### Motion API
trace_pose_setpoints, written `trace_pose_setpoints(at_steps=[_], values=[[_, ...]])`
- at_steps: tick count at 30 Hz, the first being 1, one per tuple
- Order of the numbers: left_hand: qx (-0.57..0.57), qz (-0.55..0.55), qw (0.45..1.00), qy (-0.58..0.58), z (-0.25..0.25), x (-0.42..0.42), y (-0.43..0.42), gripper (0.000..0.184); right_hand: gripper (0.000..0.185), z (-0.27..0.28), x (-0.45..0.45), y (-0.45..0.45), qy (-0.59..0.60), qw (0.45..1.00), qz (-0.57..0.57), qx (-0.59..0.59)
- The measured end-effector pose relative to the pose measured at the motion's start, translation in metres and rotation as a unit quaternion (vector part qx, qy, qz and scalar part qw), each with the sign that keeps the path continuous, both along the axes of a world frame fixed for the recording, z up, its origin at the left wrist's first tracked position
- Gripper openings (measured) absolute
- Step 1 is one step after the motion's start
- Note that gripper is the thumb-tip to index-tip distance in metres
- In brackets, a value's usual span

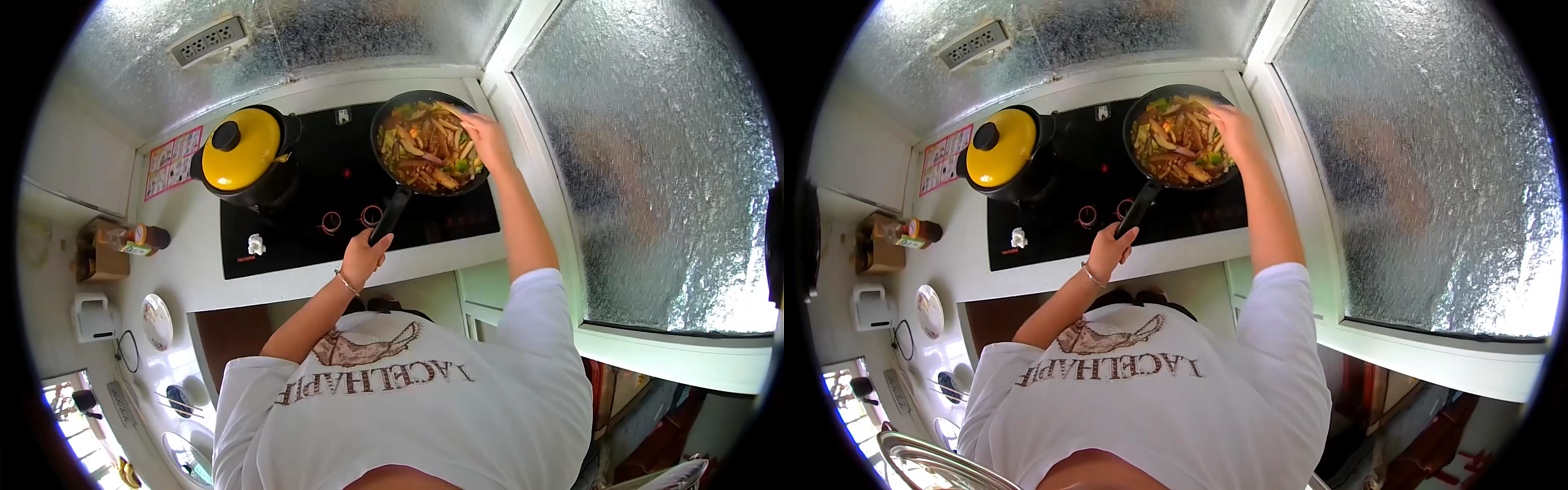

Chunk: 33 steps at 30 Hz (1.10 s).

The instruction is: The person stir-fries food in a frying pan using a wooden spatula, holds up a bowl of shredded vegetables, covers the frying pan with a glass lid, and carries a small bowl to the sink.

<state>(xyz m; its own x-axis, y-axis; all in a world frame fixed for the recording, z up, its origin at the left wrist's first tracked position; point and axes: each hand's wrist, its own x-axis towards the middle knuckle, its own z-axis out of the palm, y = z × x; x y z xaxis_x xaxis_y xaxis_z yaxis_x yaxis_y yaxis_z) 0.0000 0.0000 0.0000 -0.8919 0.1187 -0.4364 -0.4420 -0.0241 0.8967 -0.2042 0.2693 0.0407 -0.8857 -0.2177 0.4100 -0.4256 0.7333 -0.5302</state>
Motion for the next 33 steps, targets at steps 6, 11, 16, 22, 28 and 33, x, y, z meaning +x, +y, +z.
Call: trace_pose_setpoints(at_steps=[6, 11, 16, 22, 28, 33], values=[[-0.018, -0.012, 1.000, 0.004, 0.006, -0.009, -0.011, 0.024, 0.020, 0.020, 0.022, -0.017, -0.031, 0.989, 0.091, 0.111], [-0.013, -0.020, 1.000, -0.010, 0.004, -0.008, -0.005, 0.021, 0.019, 0.089, 0.080, 0.005, -0.119, 0.981, 0.120, 0.100], [-0.018, -0.034, 0.999, -0.007, 0.006, -0.012, -0.005, 0.021, 0.018, 0.050, 0.067, 0.005, -0.053, 0.993, 0.088, 0.062], [-0.016, -0.032, 0.999, -0.013, 0.006, -0.009, -0.004, 0.022, 0.017, 0.042, 0.050, 0.046, -0.013, 0.995, -0.086, -0.042], [-0.001, -0.026, 1.000, -0.012, 0.007, -0.010, -0.002, 0.020, 0.025, 0.020, 0.015, 0.014, 0.025, 0.998, -0.050, -0.013], [0.001, -0.027, 1.000, -0.007, 0.002, -0.010, -0.005, 0.023, 0.026, 0.056, 0.024, 0.035, -0.035, 0.990, -0.136, -0.031]])
